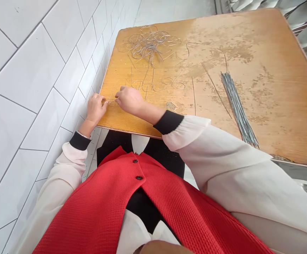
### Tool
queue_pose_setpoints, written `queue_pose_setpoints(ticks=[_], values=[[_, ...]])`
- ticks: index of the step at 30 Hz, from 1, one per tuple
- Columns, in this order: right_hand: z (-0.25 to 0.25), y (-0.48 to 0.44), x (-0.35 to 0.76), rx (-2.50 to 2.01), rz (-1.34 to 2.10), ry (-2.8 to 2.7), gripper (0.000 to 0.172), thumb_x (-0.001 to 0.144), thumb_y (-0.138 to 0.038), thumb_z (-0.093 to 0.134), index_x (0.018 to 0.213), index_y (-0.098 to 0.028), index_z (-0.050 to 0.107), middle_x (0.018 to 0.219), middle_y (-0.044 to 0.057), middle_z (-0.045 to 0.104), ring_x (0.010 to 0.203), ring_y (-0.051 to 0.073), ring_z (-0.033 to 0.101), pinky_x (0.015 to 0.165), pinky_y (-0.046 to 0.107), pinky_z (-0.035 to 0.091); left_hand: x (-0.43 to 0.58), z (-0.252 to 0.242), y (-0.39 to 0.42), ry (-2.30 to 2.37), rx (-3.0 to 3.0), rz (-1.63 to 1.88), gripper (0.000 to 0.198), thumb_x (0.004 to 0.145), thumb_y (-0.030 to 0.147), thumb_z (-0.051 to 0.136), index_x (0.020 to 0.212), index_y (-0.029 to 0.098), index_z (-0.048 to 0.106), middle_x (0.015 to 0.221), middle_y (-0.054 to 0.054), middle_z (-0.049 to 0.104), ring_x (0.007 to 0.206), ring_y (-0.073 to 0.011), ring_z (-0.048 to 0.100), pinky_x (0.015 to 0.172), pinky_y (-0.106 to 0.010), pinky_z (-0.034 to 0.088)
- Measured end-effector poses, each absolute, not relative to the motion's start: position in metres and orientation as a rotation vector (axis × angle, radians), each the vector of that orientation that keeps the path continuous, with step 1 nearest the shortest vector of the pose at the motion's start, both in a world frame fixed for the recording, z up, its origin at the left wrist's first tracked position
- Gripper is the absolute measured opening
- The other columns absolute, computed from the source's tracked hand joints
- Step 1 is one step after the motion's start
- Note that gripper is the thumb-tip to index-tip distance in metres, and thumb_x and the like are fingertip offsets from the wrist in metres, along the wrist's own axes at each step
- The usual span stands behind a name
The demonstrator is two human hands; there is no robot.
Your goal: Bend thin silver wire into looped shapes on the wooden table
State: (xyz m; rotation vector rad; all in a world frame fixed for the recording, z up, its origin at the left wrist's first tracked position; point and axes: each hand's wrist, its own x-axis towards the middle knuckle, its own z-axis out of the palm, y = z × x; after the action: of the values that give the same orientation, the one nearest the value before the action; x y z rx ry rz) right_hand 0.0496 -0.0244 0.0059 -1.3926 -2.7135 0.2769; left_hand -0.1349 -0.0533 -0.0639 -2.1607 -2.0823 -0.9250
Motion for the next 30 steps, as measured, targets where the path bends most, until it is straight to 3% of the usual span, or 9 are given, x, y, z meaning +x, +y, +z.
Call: queue_pose_setpoints(ticks=[9, 15, 21, 25, 28, 30], values=[[0.001, -0.021, 0.022, -1.306, 0.119, -2.918, 0.034, 0.093, -0.008, 0.045, 0.106, -0.010, 0.077, 0.107, 0.021, 0.073, 0.103, 0.035, 0.067, 0.080, 0.040, 0.047, -0.131, -0.071, -0.051, -2.131, -2.204, -0.990, 0.009, 0.090, 0.029, 0.064, 0.087, 0.020, 0.063, 0.101, -0.012, 0.063, 0.111, -0.0323, 0.060, 0.105, -0.054, 0.047], [0.000, -0.016, 0.015, -1.282, 0.087, -3.002, 0.037, 0.089, -0.003, 0.047, 0.109, -0.010, 0.077, 0.104, 0.020, 0.074, 0.102, 0.034, 0.069, 0.081, 0.040, 0.048, -0.129, -0.069, -0.048, -2.138, -2.181, -0.988, 0.002, 0.084, 0.019, 0.067, 0.084, 0.019, 0.065, 0.097, -0.010, 0.064, 0.100, -0.0281, 0.063, 0.096, -0.048, 0.053], [-0.004, -0.012, 0.021, -1.230, 0.056, -3.032, 0.036, 0.093, -0.007, 0.045, 0.109, -0.012, 0.076, 0.105, 0.018, 0.075, 0.100, 0.032, 0.069, 0.079, 0.037, 0.048, -0.127, -0.065, -0.036, -2.240, -2.219, -1.105, 0.018, 0.084, 0.012, 0.060, 0.100, 0.017, 0.067, 0.104, -0.009, 0.068, 0.089, -0.0202, 0.067, 0.089, -0.040, 0.056], [-0.006, -0.020, 0.025, -1.198, 0.024, -3.038, 0.042, 0.091, -0.003, 0.039, 0.117, -0.010, 0.072, 0.113, 0.021, 0.072, 0.103, 0.030, 0.067, 0.076, 0.034, 0.045, -0.121, -0.055, -0.024, -2.360, -2.171, -1.183, 0.022, 0.081, 0.009, 0.064, 0.101, 0.016, 0.067, 0.097, -0.007, 0.072, 0.092, -0.0208, 0.068, 0.093, -0.041, 0.054], [-0.005, -0.029, 0.027, -1.206, 0.001, -3.006, 0.049, 0.093, -0.002, 0.032, 0.129, -0.005, 0.065, 0.116, 0.024, 0.068, 0.098, 0.028, 0.066, 0.070, 0.033, 0.043, -0.115, -0.040, -0.026, -2.533, -2.177, -1.476, 0.008, 0.085, 0.011, 0.064, 0.091, 0.017, 0.066, 0.088, -0.004, 0.072, 0.081, -0.0166, 0.067, 0.080, -0.034, 0.055], [-0.003, -0.035, 0.030, -1.217, -0.022, -2.976, 0.052, 0.095, -0.002, 0.028, 0.138, -0.003, 0.058, 0.116, 0.025, 0.067, 0.093, 0.027, 0.067, 0.066, 0.032, 0.041, -0.110, -0.030, -0.034, -2.617, -2.218, -1.742, 0.014, 0.090, 0.013, 0.058, 0.079, 0.017, 0.064, 0.078, -0.002, 0.068, 0.064, -0.0104, 0.058, 0.064, -0.026, 0.050]])
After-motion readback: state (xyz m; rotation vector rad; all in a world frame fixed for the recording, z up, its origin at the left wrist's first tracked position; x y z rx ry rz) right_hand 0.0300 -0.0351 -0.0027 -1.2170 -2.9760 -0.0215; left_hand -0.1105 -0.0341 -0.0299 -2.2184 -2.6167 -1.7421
